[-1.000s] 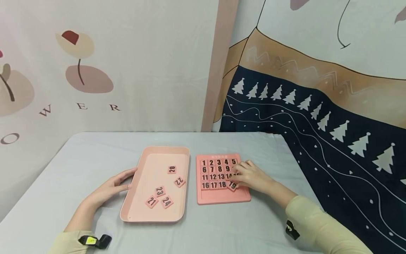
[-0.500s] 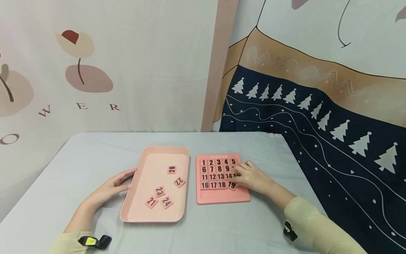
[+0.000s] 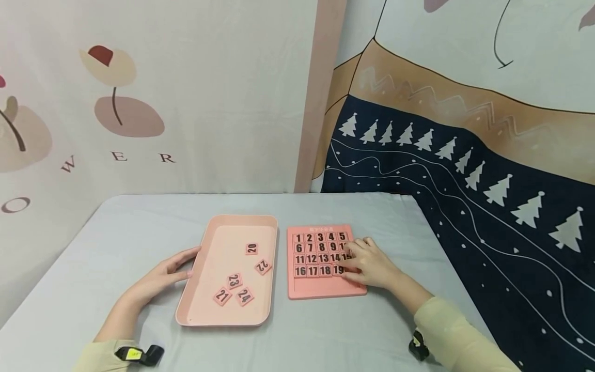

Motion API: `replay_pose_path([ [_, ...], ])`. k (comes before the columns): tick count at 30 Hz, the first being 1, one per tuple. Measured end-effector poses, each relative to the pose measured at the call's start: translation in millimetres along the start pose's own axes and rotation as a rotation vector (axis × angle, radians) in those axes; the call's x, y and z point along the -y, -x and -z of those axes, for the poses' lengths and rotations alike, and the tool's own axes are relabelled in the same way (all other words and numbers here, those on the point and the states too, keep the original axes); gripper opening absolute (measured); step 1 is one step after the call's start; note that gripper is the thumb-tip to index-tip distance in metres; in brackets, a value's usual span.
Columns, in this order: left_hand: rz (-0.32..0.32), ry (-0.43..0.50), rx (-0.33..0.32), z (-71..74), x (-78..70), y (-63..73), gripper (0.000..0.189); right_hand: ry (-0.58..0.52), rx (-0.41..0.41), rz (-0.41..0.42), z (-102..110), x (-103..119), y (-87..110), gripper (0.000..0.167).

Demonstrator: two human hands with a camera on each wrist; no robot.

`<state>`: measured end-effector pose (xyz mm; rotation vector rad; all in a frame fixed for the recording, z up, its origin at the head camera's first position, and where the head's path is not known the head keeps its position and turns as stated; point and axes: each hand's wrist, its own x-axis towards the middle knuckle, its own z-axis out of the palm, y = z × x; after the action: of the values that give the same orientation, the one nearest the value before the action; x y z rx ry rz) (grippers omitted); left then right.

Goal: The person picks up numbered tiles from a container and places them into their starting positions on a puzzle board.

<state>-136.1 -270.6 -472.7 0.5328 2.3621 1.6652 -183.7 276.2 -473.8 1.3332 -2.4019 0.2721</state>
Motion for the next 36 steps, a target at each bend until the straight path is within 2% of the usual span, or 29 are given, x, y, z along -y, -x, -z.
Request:
replay_pose_path([
  [5,-0.005,-0.003,0.002,0.0,-0.3,0.2,0.059,-0.037,-0.028,-0.046,-1.5,4.9,-0.5,0.024],
  [13,-0.017,-0.005,0.002,-0.5,-0.6,0.7,0.059,-0.021,-0.075,-0.091,-6.9,16.7,-3.7,0.021],
  [18,-0.013,-0.007,-0.006,-1.5,-1.7,0.6,0.059,-0.010,-0.124,-0.109,-10.7,23.0,-9.3,0.042],
  [20,-0.015,-0.001,-0.004,-1.7,-2.0,0.7,0.059,-0.006,-0.129,-0.127,-11.7,25.0,-10.7,0.044],
  [29,-0.024,0.012,0.008,-1.7,-3.1,1.0,0.058,0.009,-0.097,-0.220,-12.1,33.2,-14.9,0.025],
  [33,-0.027,0.015,0.011,-1.7,-4.5,1.2,0.058,0.010,-0.092,-0.247,-9.8,34.8,-17.8,0.025],
  [36,-0.030,0.011,0.008,-1.9,-5.0,1.4,0.058,0.007,-0.127,-0.262,-6.7,35.6,-23.0,0.028],
])
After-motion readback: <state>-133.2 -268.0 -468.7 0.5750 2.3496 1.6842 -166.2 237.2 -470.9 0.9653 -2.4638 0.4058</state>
